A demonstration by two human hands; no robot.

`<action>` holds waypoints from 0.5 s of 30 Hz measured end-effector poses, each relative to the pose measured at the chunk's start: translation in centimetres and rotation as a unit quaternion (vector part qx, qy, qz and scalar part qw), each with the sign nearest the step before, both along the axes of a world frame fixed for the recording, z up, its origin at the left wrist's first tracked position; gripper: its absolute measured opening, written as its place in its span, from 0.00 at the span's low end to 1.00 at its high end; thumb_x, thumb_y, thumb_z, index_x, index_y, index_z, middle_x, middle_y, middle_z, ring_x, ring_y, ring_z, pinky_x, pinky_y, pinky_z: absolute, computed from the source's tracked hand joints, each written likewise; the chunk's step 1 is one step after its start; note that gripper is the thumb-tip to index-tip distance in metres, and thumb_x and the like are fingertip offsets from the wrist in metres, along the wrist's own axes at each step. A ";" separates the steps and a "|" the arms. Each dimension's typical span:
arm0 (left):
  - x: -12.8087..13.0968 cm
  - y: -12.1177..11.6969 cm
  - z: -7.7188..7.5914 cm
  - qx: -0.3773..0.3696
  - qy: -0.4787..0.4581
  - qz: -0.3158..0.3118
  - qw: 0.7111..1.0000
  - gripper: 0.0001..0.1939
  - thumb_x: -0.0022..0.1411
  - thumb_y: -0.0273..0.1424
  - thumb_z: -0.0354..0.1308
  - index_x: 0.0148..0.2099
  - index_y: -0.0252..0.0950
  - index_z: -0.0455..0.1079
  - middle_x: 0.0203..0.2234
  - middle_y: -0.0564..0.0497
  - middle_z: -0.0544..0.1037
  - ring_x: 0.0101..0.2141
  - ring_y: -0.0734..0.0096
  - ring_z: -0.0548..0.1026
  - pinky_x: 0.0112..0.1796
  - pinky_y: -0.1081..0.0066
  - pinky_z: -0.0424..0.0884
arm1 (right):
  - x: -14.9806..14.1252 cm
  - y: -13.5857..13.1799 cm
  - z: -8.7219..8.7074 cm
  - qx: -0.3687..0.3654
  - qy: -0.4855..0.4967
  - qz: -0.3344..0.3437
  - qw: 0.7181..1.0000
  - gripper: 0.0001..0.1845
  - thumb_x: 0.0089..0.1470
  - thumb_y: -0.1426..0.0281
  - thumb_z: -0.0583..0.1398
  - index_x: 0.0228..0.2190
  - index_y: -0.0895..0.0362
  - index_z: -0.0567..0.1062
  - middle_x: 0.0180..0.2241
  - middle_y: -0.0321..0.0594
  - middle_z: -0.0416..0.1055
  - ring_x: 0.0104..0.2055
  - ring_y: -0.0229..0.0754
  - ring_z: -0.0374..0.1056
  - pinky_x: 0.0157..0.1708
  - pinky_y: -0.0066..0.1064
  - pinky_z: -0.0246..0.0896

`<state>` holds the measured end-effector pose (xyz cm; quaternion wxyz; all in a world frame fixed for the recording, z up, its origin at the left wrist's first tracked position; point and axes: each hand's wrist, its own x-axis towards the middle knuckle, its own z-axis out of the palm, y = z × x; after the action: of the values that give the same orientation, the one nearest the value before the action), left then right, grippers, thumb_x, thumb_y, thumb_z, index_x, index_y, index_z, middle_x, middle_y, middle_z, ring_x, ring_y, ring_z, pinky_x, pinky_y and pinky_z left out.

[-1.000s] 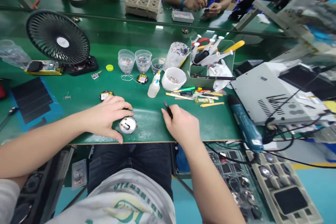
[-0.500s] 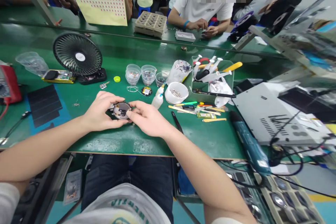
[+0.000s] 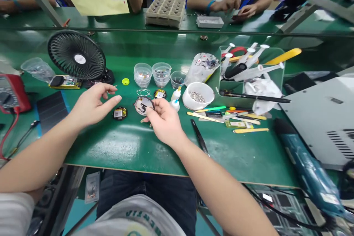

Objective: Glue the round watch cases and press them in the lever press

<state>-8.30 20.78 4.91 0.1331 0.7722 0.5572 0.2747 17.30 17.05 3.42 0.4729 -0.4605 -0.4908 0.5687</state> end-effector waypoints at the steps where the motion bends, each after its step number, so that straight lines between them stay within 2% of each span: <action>1: -0.1 0.1 0.2 -0.029 0.056 0.015 0.998 0.26 0.68 0.55 0.59 0.51 0.38 0.76 0.44 0.45 0.82 0.38 0.59 0.79 0.39 0.61 0.74 | 0.0 0.1 -0.2 0.006 -0.001 -0.005 1.000 0.21 0.55 0.54 0.71 0.38 0.53 0.69 0.33 0.37 0.80 0.27 0.38 0.76 0.27 0.29 0.73; 3: -0.2 0.2 0.4 -0.081 0.147 0.000 0.986 0.28 0.64 0.58 0.61 0.49 0.38 0.77 0.46 0.44 0.82 0.41 0.53 0.80 0.38 0.60 0.74 | 0.0 0.1 -0.6 0.021 -0.009 0.001 1.000 0.20 0.56 0.56 0.69 0.39 0.53 0.68 0.36 0.38 0.81 0.28 0.38 0.76 0.30 0.31 0.76; 5: -0.2 0.2 0.3 -0.108 0.196 -0.037 0.974 0.28 0.62 0.58 0.63 0.47 0.38 0.77 0.45 0.43 0.83 0.43 0.50 0.82 0.38 0.60 0.74 | -0.2 -0.1 -0.9 0.030 -0.032 0.014 0.999 0.17 0.60 0.59 0.66 0.44 0.53 0.69 0.40 0.40 0.82 0.31 0.39 0.78 0.33 0.33 0.77; 7: -0.1 0.0 0.2 -0.111 0.203 -0.062 0.971 0.24 0.62 0.55 0.65 0.45 0.39 0.76 0.41 0.45 0.83 0.38 0.53 0.82 0.35 0.62 0.72 | -0.2 -0.3 -1.2 0.037 -0.080 0.022 0.996 0.15 0.63 0.62 0.62 0.49 0.53 0.70 0.42 0.41 0.83 0.33 0.41 0.79 0.35 0.35 0.78; 9: 0.0 -0.3 0.2 -0.119 0.178 -0.068 0.974 0.20 0.61 0.51 0.66 0.44 0.40 0.73 0.33 0.50 0.81 0.31 0.58 0.80 0.30 0.65 0.67 | -0.3 -0.6 -1.3 0.060 -0.172 0.021 0.983 0.15 0.65 0.66 0.59 0.53 0.53 0.71 0.42 0.41 0.84 0.33 0.42 0.79 0.37 0.37 0.77; 12: 0.4 -0.8 0.4 -0.123 0.106 -0.085 0.983 0.14 0.65 0.44 0.65 0.45 0.42 0.69 0.29 0.54 0.80 0.29 0.62 0.78 0.28 0.67 0.65 | -0.4 -0.8 -1.2 0.121 -0.345 0.036 0.930 0.16 0.67 0.70 0.58 0.54 0.55 0.74 0.40 0.42 0.84 0.36 0.46 0.79 0.40 0.40 0.75; 15: 1.1 -1.7 0.3 -0.054 0.001 -0.125 0.991 0.09 0.72 0.39 0.60 0.48 0.41 0.72 0.37 0.52 0.82 0.35 0.65 0.80 0.33 0.69 0.71 | -0.5 -1.1 -1.1 0.189 -0.442 0.044 0.876 0.17 0.67 0.71 0.57 0.54 0.59 0.77 0.45 0.50 0.83 0.46 0.54 0.81 0.45 0.46 0.77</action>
<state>-7.20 19.05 5.18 0.2074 0.8276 0.4707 0.2248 16.82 15.96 2.28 0.2593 -0.5436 -0.7668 0.2222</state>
